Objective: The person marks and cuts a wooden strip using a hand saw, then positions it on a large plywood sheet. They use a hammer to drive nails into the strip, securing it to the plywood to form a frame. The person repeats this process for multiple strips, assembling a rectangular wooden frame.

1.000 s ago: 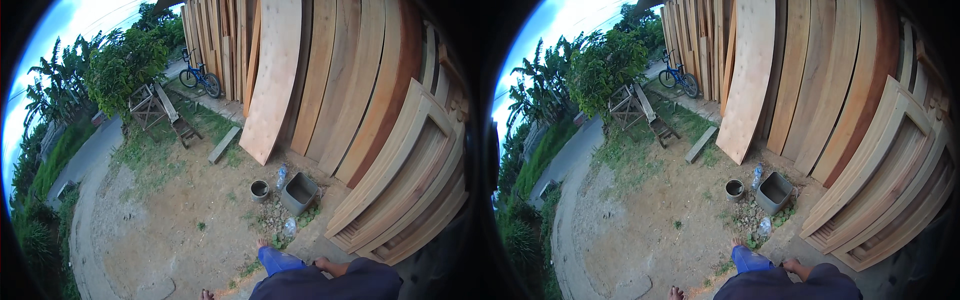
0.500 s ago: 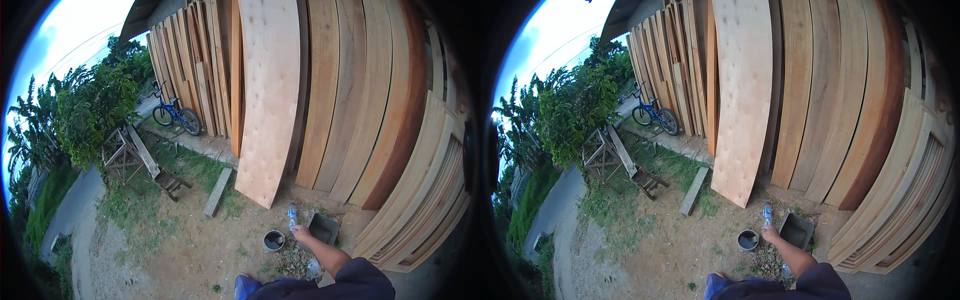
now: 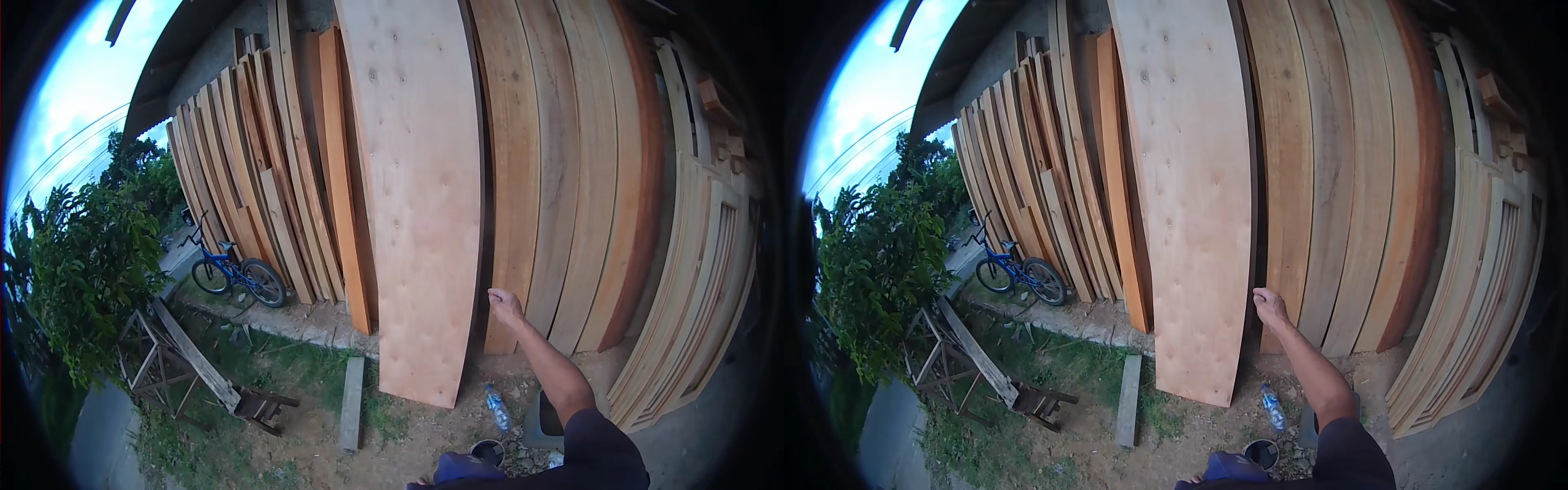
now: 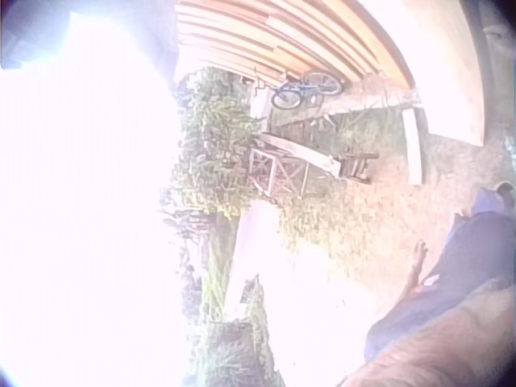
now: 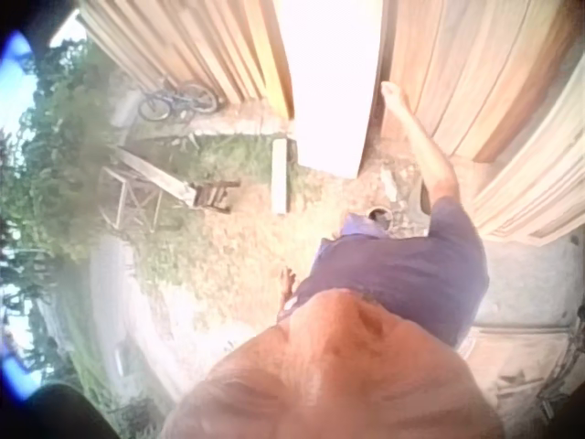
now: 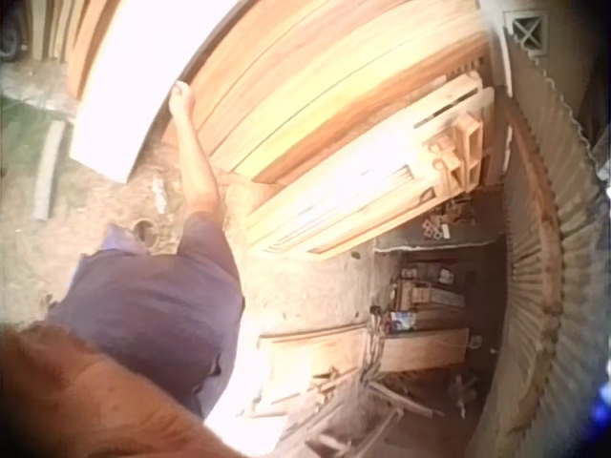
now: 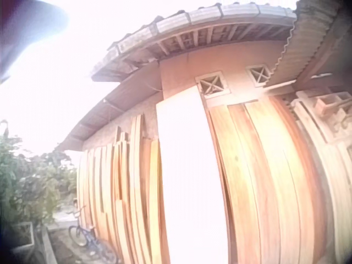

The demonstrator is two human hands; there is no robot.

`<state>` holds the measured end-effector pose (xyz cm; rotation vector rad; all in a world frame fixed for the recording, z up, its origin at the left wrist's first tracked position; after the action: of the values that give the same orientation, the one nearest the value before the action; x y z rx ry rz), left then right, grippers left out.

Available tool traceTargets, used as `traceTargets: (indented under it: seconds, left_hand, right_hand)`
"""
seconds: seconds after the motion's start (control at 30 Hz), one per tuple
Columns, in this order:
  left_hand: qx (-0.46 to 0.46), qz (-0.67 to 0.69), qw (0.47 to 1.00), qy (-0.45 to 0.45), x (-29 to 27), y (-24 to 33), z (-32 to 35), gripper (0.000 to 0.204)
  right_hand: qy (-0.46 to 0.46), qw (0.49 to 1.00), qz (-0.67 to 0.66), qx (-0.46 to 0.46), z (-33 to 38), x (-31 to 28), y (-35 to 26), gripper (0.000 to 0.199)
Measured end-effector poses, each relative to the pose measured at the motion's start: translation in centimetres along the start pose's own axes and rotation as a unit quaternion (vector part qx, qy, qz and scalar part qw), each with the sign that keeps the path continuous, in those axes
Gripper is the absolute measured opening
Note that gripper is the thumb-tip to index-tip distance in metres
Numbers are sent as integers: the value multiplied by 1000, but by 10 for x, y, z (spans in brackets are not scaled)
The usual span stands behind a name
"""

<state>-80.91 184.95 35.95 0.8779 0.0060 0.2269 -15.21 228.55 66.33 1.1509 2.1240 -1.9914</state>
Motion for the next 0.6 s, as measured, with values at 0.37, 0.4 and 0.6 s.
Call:
traceTargets:
  seconds: [0.37, 0.4, 0.6]
  left_hand:
    - [-60, -95, 993, -18, 63, 179, -241, 75]
    - [-56, -100, 993, -21, 74, 198, -261, 75]
    - [-37, -112, 993, -31, 120, 277, -342, 74]
  right_hand:
    - [170, 985, 13, -8, -287, 3, -111, 58]
    - [200, 979, 38, -8, -315, 1, -111, 69]
    - [216, 975, 7, 45, -411, 11, -119, 83]
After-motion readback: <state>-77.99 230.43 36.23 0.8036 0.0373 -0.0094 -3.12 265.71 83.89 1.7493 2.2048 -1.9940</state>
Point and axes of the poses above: each hand's wrist, its own z-axis away from the middle knuckle, its own x-axis out of the palm, y = z × x, the point moved 2 cm from there along -z, towards the middle knuckle, and after that the axes turned 2 degrees about z, right-handed, at the moved point
